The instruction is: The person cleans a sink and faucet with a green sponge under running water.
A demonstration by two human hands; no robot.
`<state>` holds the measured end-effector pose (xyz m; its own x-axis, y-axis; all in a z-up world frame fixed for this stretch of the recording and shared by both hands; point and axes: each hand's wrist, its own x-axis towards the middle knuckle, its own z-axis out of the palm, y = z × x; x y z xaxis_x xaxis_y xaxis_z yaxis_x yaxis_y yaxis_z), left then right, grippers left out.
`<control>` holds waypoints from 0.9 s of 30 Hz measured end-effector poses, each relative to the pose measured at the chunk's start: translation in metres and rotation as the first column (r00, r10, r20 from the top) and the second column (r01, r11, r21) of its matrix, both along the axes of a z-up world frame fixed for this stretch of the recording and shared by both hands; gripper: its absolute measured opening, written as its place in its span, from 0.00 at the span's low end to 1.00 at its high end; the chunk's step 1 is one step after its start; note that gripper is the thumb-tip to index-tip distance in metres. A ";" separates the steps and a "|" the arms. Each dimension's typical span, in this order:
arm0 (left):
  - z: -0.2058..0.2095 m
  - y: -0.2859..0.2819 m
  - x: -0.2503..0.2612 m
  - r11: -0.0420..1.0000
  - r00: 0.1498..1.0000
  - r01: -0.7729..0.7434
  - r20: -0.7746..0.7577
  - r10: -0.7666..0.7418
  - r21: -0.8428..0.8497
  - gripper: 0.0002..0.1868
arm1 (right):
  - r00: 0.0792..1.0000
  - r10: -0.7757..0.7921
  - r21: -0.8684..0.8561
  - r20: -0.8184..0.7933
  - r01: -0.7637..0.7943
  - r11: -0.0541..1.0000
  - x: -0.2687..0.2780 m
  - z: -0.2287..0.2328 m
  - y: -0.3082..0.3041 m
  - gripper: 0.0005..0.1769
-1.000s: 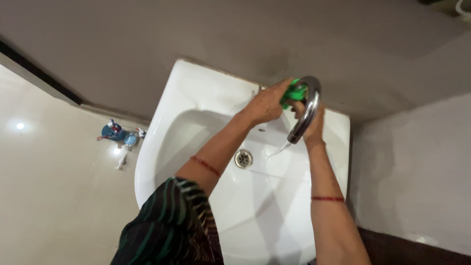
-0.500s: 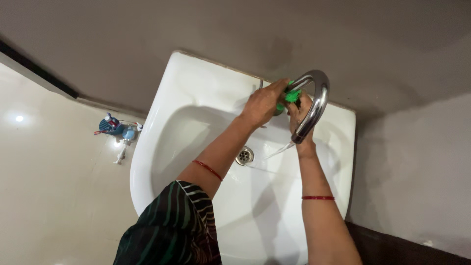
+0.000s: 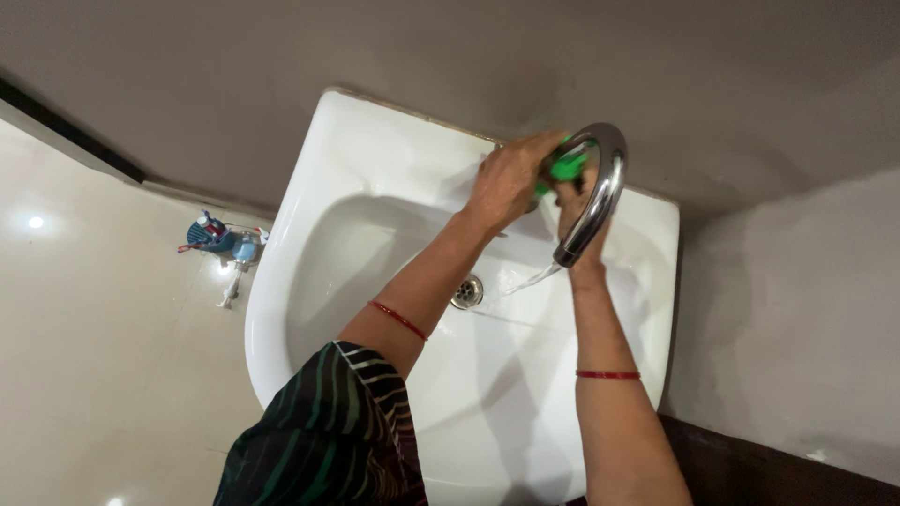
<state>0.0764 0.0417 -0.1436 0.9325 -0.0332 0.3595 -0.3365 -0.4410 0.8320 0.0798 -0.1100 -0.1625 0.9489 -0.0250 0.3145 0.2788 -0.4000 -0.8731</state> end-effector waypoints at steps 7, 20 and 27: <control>0.011 0.000 0.010 0.954 0.998 -0.051 -0.011 0.057 0.295 0.24 | 0.994 0.095 -0.227 -0.048 -0.104 0.968 -0.001 0.023 -0.004 0.17; -0.021 -0.005 0.004 0.980 0.968 -0.150 0.222 0.118 0.129 0.24 | 0.998 0.066 0.022 -0.002 -0.066 0.998 -0.006 0.013 0.009 0.08; 0.027 -0.003 0.002 0.969 0.991 -0.009 -0.125 0.040 0.245 0.27 | 0.997 0.049 -0.032 -0.058 -0.051 0.998 -0.002 0.039 -0.002 0.12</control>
